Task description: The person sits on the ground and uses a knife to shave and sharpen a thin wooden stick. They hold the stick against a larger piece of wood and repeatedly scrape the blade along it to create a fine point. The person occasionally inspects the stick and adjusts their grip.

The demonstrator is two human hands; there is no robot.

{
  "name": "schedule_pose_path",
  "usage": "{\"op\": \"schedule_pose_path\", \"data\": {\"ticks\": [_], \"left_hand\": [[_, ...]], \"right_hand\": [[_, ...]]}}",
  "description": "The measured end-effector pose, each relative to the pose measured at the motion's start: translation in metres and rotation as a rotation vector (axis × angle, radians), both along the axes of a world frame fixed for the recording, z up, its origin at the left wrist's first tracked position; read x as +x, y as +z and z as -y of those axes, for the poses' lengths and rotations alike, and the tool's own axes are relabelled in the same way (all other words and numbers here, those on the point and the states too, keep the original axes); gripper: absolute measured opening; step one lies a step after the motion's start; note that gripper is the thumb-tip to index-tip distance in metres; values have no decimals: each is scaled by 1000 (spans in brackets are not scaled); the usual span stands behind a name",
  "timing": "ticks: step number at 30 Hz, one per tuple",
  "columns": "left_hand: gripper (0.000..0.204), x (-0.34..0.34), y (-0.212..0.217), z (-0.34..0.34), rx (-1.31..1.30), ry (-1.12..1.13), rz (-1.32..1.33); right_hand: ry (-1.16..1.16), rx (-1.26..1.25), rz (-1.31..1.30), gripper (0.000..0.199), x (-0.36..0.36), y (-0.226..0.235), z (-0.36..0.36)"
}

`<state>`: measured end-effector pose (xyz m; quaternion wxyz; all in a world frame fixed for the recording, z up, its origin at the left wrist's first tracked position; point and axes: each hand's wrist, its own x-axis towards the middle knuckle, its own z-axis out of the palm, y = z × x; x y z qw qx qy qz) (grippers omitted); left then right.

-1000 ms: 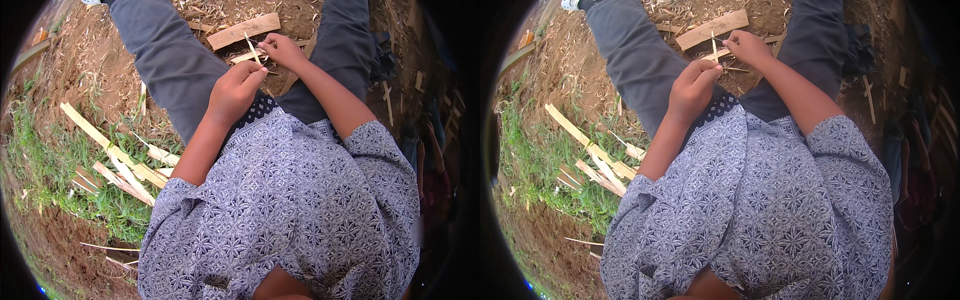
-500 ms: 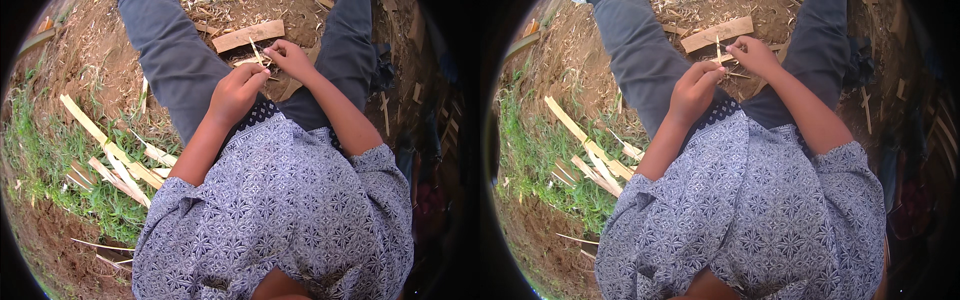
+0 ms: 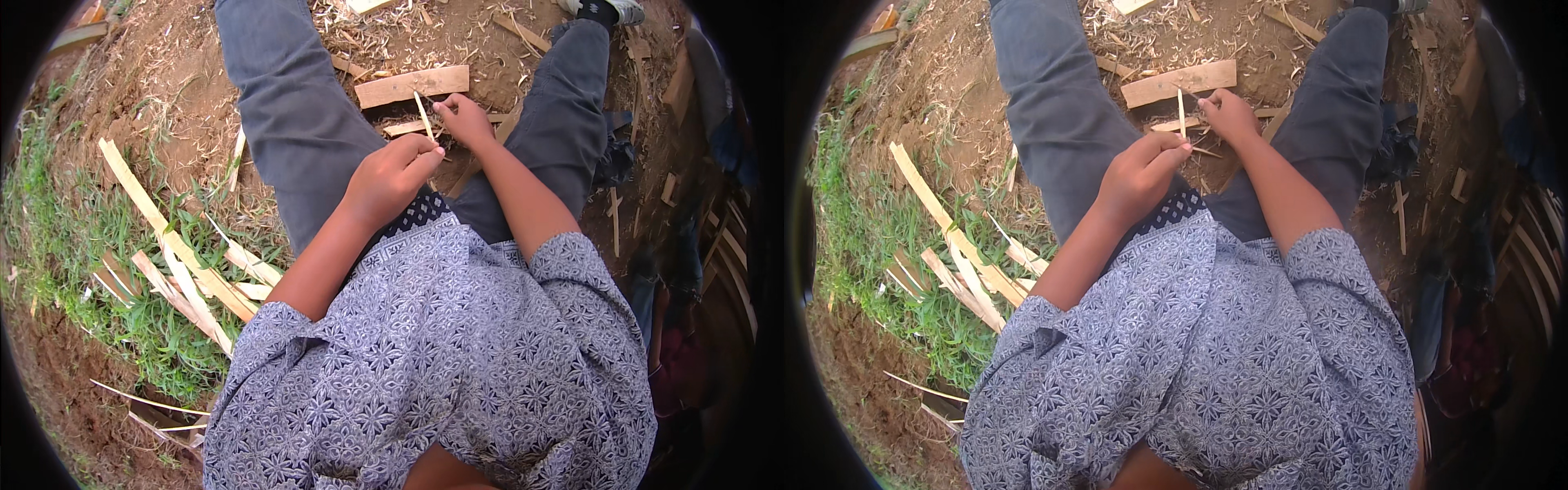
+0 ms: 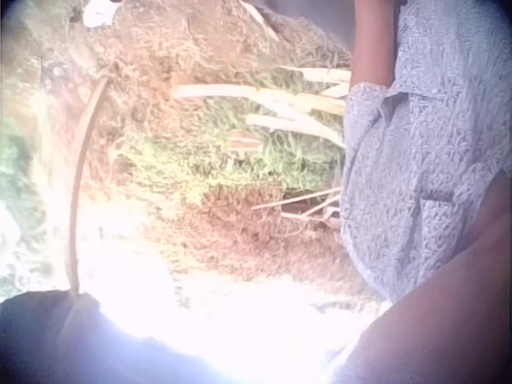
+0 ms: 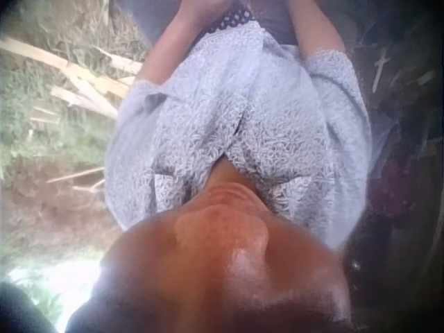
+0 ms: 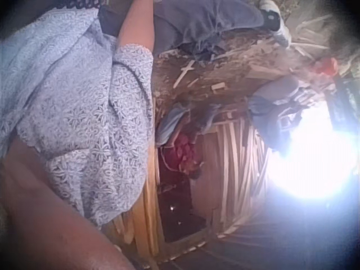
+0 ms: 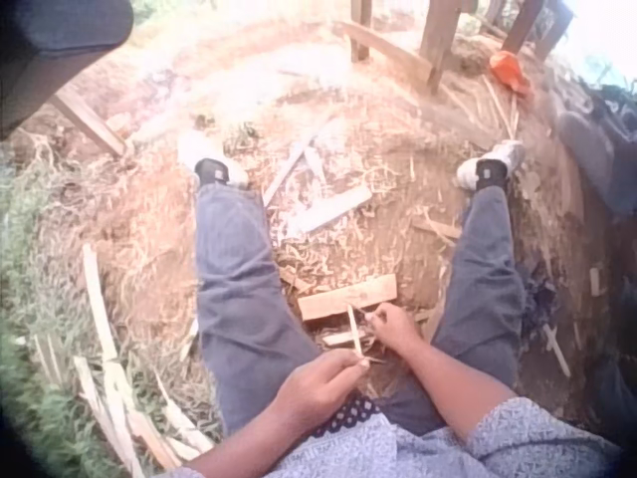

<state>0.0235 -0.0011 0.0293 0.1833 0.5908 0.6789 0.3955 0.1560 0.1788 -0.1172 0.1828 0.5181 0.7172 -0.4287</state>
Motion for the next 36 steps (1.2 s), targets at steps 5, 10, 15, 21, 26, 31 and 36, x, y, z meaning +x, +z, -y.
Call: {"op": "schedule_pose_path", "data": {"ticks": [5,10,15,21,26,31,36], "left_hand": [[28,-4,0,-4,35,36,3],[28,-3,-2,-5,44,45,0],[28,-4,0,-6,41,24,31],[29,-6,1,-5,7,63,50],[30,-5,4,-9,34,30,60],[32,-7,4,-9,55,65,48],[29,-5,3,-10,51,64,71]], "right_hand": [[-129,13,-185,42,7,-3,-6],[-51,-118,-261,43,3,45,-8],[115,-97,-174,44,-3,55,-13],[152,-87,-87,44,-15,58,-17],[71,-8,-50,44,16,-4,-22],[-18,-32,-181,47,12,4,-21],[46,-114,-150,49,-1,22,-15]]}}
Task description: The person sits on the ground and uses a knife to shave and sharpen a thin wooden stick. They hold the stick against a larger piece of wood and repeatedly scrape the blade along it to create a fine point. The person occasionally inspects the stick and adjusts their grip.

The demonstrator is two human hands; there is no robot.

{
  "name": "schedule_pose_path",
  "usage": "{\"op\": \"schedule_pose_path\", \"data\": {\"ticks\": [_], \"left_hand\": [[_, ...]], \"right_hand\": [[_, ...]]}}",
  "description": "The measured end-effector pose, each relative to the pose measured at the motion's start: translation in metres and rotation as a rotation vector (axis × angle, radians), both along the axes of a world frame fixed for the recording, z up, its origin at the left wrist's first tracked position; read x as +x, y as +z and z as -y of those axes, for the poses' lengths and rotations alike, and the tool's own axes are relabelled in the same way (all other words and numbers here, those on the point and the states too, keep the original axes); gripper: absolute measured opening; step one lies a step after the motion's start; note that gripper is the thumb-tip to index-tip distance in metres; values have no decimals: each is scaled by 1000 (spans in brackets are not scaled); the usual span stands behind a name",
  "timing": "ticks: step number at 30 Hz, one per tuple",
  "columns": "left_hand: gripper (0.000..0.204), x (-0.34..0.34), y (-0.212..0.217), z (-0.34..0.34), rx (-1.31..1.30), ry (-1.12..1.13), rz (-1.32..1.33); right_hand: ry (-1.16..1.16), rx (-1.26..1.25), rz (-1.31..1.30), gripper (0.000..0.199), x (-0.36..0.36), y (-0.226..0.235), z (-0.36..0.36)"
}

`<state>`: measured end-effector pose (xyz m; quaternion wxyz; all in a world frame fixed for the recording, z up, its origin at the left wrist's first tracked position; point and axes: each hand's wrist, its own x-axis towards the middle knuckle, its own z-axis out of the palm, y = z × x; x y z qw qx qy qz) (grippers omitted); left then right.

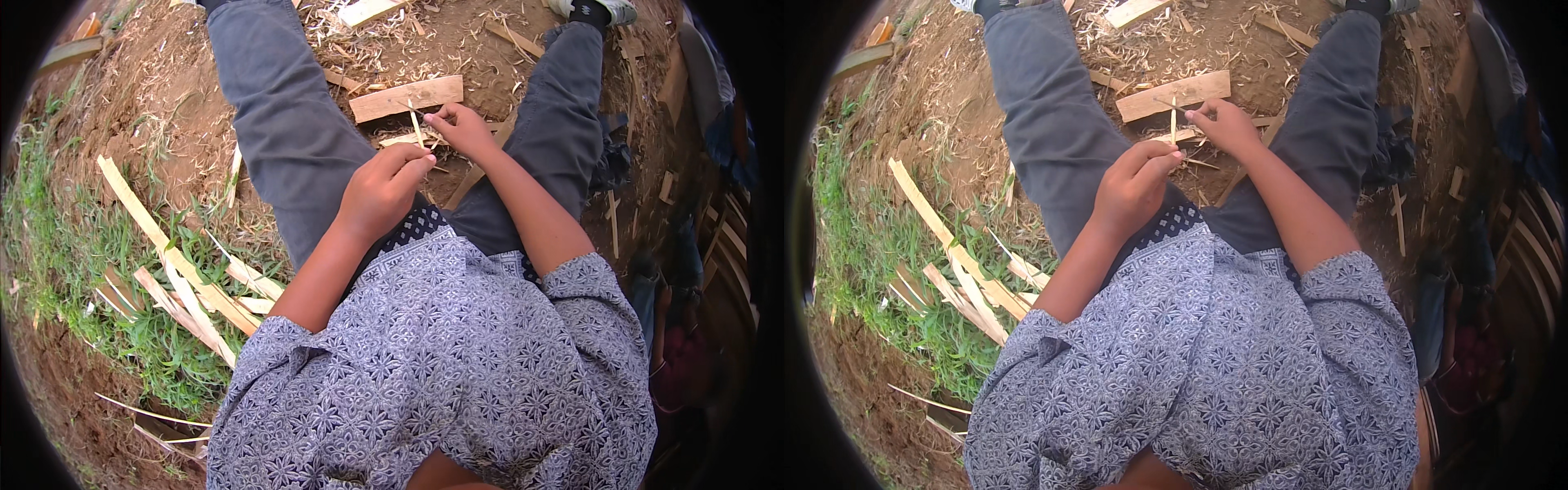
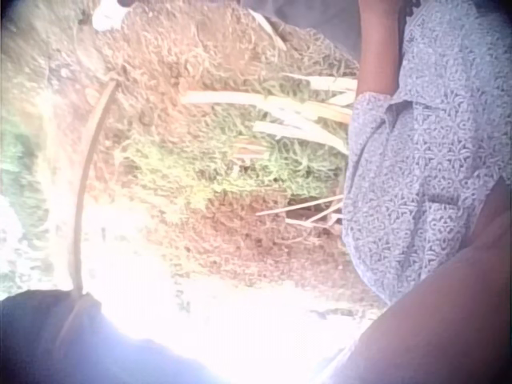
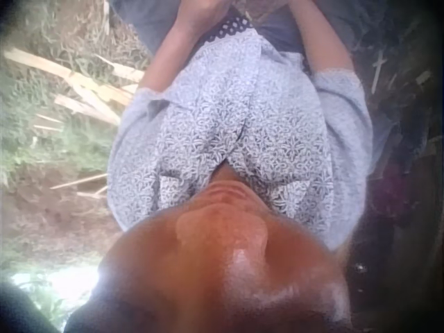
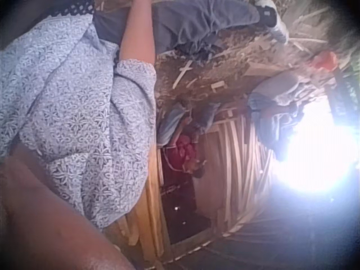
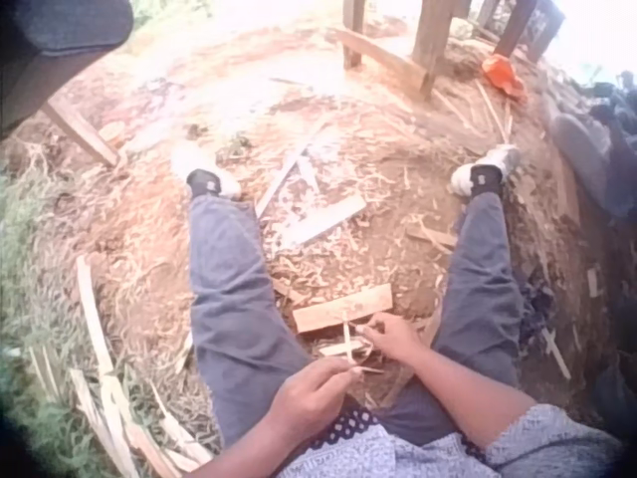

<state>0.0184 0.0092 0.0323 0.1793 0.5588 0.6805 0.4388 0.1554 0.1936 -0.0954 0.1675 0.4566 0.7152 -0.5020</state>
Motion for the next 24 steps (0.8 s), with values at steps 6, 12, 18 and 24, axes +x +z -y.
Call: {"op": "schedule_pose_path", "data": {"ticks": [6,12,18,24], "left_hand": [[28,2,-1,1,-6,0,-17],[30,0,3,1,-21,-7,-12],[30,-1,3,0,-6,-16,-22],[29,-1,2,-1,6,-33,-24]], "right_hand": [[-8,86,122,47,-9,-8,7],[-130,148,158,46,-4,-19,22],[-258,97,-34,47,7,-19,10],[44,55,50,48,-6,17,-1]]}}
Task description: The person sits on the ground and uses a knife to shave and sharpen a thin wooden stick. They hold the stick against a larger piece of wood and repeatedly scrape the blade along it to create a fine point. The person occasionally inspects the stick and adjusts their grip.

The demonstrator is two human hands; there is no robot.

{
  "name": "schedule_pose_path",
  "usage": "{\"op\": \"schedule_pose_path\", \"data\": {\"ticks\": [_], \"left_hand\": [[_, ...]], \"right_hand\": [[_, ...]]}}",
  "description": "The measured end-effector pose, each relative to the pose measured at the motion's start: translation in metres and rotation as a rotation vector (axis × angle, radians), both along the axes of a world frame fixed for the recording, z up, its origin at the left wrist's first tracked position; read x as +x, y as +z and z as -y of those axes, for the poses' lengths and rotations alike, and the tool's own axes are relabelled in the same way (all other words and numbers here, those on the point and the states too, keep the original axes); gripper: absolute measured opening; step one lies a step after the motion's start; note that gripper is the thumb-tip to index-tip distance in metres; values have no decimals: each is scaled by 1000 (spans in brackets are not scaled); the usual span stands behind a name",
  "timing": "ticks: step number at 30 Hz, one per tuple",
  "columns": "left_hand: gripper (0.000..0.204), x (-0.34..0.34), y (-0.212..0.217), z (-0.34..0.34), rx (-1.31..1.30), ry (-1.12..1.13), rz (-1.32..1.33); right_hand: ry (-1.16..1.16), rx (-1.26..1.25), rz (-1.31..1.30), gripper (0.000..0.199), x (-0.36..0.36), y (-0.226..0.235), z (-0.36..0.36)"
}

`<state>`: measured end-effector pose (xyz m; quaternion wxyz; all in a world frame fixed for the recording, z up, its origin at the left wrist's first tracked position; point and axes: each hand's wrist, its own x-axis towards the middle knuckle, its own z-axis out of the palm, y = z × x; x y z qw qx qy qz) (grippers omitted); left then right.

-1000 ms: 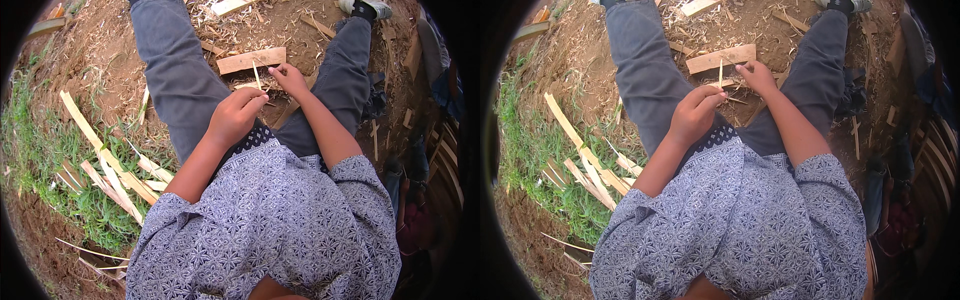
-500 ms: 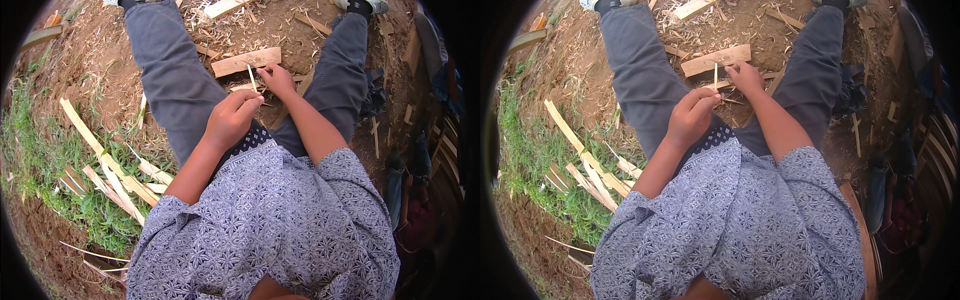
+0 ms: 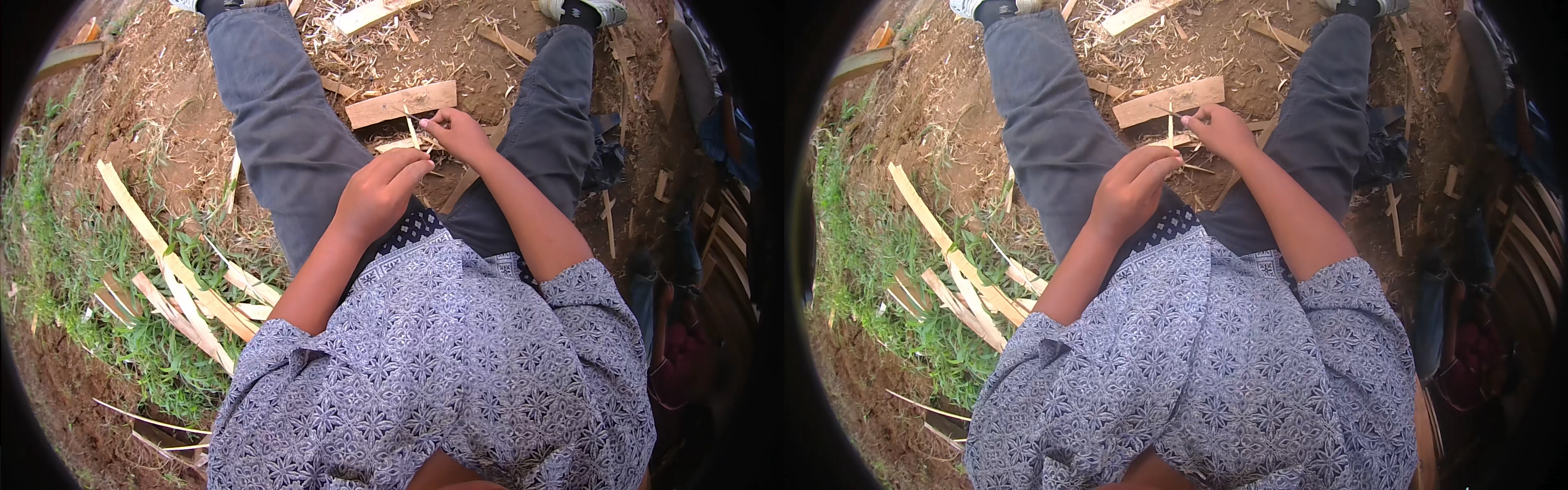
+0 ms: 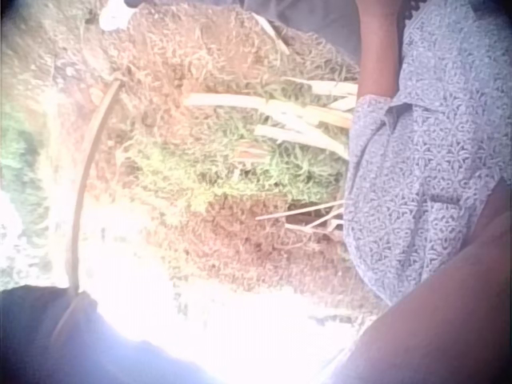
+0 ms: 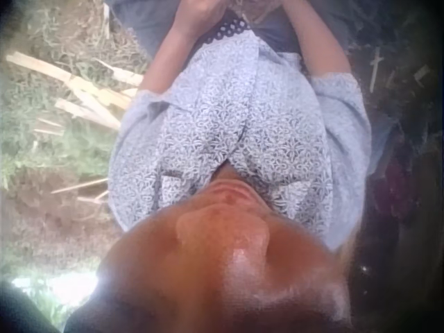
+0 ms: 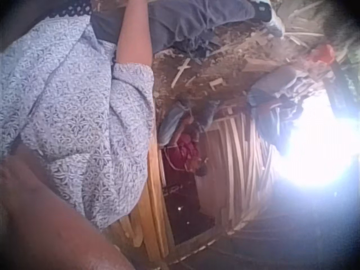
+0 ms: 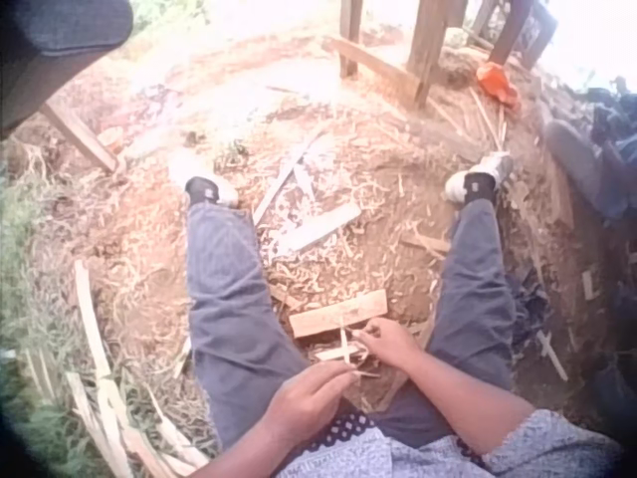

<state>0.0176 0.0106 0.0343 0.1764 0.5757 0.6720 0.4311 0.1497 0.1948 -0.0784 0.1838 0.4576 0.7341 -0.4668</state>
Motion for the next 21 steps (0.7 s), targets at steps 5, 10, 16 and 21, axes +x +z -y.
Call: {"op": "schedule_pose_path", "data": {"ticks": [5,10,16,21], "left_hand": [[31,1,-1,0,13,-14,10],[30,-1,0,0,19,2,17],[25,0,7,-1,-54,13,188],[26,-3,-2,-2,-56,-26,310]], "right_hand": [[27,30,153,49,-9,-10,-2],[-44,89,231,47,-14,-11,4],[-253,15,29,47,9,-37,10],[-155,6,-106,50,9,-19,6]]}}
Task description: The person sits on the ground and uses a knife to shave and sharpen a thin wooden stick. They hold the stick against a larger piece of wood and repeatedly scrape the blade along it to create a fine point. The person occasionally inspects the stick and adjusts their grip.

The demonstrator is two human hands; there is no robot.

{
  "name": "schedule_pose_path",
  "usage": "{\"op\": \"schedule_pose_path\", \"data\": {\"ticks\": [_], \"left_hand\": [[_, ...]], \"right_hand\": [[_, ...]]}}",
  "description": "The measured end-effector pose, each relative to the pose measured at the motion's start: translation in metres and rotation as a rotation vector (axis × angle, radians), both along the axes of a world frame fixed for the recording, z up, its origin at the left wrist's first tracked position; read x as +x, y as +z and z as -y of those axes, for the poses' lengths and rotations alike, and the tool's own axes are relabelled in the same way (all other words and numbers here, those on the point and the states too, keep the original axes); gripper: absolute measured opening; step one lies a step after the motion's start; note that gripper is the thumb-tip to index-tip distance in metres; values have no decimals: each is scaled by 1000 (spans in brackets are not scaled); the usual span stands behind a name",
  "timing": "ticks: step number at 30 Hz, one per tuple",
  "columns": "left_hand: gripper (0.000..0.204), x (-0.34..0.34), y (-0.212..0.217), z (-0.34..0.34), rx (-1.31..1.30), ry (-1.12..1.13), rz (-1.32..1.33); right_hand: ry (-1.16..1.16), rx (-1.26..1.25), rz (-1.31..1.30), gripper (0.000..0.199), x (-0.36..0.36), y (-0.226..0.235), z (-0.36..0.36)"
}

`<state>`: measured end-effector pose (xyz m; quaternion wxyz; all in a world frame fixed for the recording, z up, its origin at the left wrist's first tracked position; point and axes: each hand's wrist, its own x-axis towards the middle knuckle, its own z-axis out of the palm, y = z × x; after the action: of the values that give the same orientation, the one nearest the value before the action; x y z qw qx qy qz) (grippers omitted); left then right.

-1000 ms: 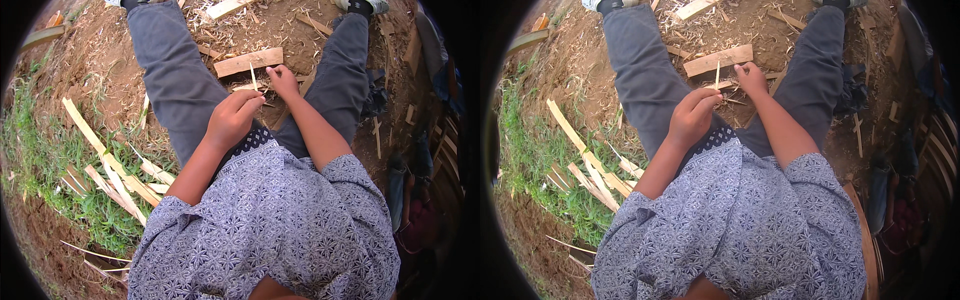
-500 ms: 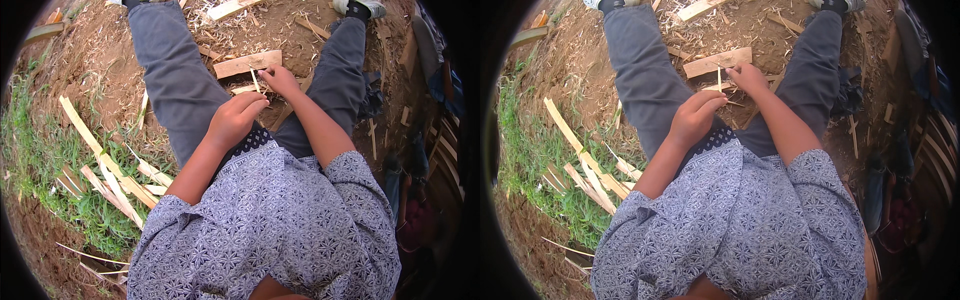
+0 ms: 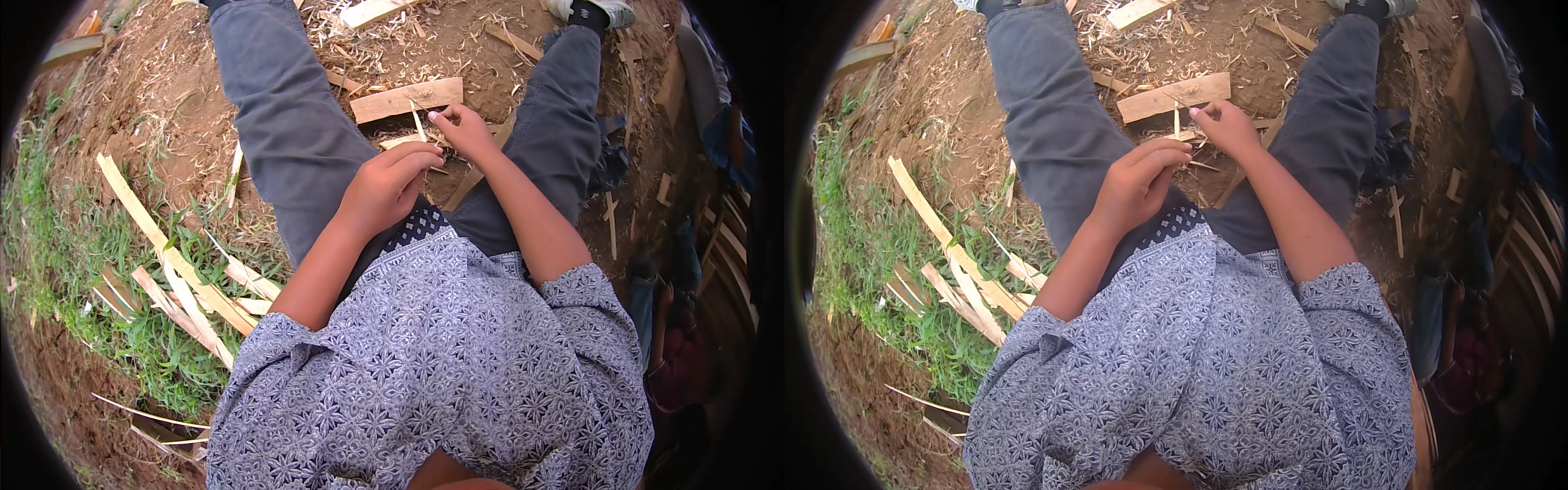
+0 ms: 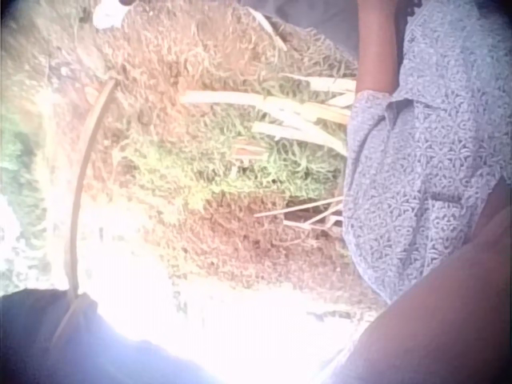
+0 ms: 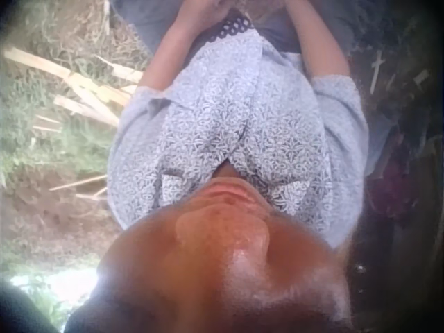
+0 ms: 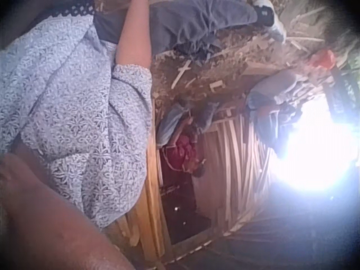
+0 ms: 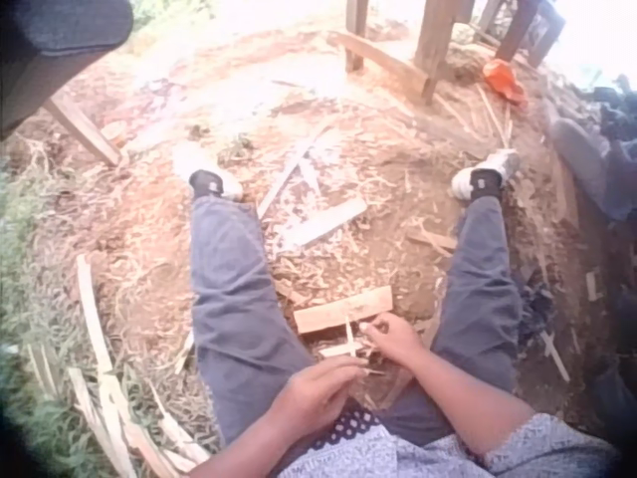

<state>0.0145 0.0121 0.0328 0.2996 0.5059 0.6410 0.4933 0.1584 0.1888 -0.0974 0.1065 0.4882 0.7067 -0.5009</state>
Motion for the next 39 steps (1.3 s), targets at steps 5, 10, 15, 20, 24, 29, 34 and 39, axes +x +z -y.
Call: {"op": "schedule_pose_path", "data": {"ticks": [5,10,15,20,24,29,34,39], "left_hand": [[31,1,0,0,-13,-25,-44],[36,1,0,1,-30,-50,-82],[38,0,0,-1,-25,-32,-69],[34,0,2,0,-29,-21,-57],[31,1,-3,1,-36,-19,-58],[32,2,-2,-1,-17,-18,-64],[35,2,0,-2,-26,-27,-101],[35,3,-3,1,-23,-16,-102]], "right_hand": [[190,27,97,52,-4,21,-14],[240,15,183,51,-9,12,-20],[67,12,279,49,-10,-6,-6],[-144,-53,82,51,6,-17,-2],[44,-76,18,52,5,-4,-7],[172,36,-12,46,2,4,-12],[216,23,216,44,-20,17,-14],[-10,24,248,44,-9,-4,1]]}}
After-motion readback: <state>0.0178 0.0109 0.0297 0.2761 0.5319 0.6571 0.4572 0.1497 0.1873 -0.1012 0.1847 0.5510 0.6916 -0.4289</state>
